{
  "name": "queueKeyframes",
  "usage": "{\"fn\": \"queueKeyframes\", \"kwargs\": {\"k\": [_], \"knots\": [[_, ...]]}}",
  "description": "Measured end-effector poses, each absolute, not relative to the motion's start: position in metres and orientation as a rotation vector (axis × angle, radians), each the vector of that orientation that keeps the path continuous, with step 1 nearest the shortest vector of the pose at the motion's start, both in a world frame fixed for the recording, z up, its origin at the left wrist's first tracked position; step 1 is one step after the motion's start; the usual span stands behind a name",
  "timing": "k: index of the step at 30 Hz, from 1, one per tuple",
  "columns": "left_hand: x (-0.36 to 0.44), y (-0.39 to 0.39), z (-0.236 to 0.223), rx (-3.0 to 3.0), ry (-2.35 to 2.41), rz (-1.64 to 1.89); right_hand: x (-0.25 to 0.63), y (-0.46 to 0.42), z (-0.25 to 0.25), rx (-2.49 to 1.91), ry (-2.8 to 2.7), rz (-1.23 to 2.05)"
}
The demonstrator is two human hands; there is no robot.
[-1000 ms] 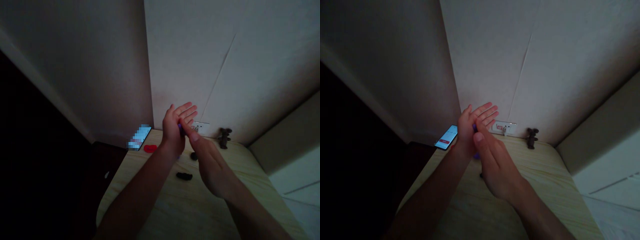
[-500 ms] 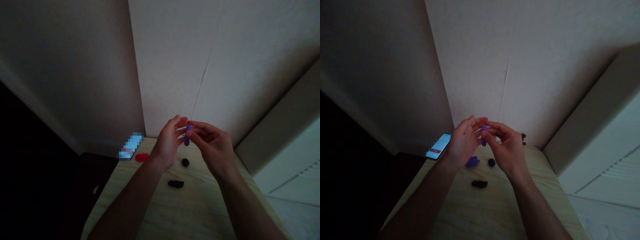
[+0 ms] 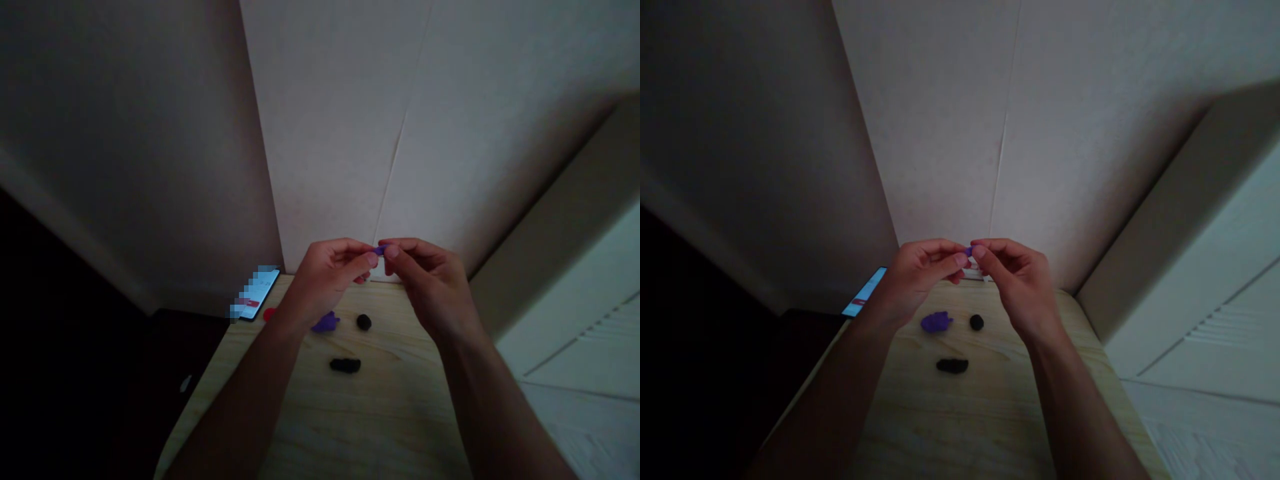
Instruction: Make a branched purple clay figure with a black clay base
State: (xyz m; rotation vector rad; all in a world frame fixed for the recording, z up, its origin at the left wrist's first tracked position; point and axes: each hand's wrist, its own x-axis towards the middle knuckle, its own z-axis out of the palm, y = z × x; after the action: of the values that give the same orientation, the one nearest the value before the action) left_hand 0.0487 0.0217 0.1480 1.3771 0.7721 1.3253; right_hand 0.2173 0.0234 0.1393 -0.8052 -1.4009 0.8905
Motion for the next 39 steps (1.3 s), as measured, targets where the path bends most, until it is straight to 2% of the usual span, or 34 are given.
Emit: {"fn": "queueKeyframes", "kwargs": {"k": [6,11,39], "knots": [[0.049,0.021,0.148,1.415,0.748,1.426,0.219,0.018,0.147,-0.793,-1.433,0.943],[0.047,0.020,0.149,1.482,0.779,1.485,0.216,0.014,0.152,-0.813,-1.433,0.832],[0.049,0.023,0.145,1.319,0.711,1.387,0.219,0.011,0.150,-1.017,-1.422,0.516]]}}
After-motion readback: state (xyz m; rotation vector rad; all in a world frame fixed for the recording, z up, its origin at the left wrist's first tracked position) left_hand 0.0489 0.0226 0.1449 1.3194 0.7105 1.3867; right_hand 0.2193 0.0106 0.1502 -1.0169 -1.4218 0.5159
